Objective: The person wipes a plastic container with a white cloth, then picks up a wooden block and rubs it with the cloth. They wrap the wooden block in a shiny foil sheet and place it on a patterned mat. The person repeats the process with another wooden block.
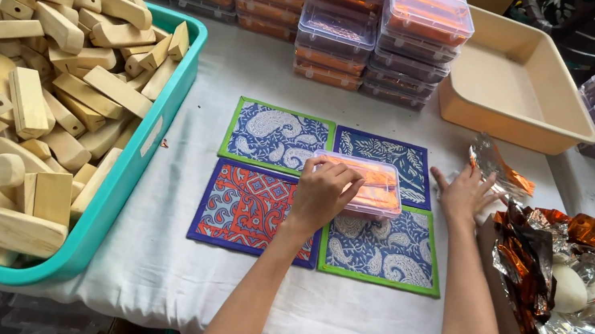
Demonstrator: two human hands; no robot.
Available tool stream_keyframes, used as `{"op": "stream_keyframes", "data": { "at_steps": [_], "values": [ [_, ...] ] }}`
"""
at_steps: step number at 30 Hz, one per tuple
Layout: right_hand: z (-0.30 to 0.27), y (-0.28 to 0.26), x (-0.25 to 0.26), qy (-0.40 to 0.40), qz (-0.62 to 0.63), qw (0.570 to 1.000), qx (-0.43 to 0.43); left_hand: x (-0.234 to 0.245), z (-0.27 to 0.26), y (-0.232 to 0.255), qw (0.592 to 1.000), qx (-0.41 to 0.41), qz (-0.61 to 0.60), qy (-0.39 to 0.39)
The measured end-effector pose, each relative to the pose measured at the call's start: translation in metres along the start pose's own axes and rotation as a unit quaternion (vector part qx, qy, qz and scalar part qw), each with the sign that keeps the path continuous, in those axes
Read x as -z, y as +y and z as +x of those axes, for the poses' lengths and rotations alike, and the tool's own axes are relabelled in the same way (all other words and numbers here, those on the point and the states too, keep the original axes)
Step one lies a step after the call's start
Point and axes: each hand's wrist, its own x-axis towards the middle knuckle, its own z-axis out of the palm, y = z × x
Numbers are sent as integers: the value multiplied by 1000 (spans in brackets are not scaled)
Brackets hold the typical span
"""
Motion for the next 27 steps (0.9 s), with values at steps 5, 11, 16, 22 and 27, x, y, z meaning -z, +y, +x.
{"op": "stream_keyframes", "data": {
  "at_steps": [5, 11, 16, 22, 27],
  "values": [
    [-15, -56, 75, 187, 231, 950, 100, 0, 2, 0, 999, 29, -15, 12],
    [-75, -116, 137, 119, 578, 793, 152, 3, 8, -3, 991, 74, -57, 92],
    [-116, -124, 150, -55, 752, 637, 164, 8, 13, -4, 977, 98, -137, 130],
    [-117, -109, 131, -141, 801, 568, 123, -8, 11, -5, 803, 257, -536, -41],
    [-123, -97, 125, -258, 781, 562, 92, -17, 6, -2, 776, 278, -563, -63]
  ]
}}
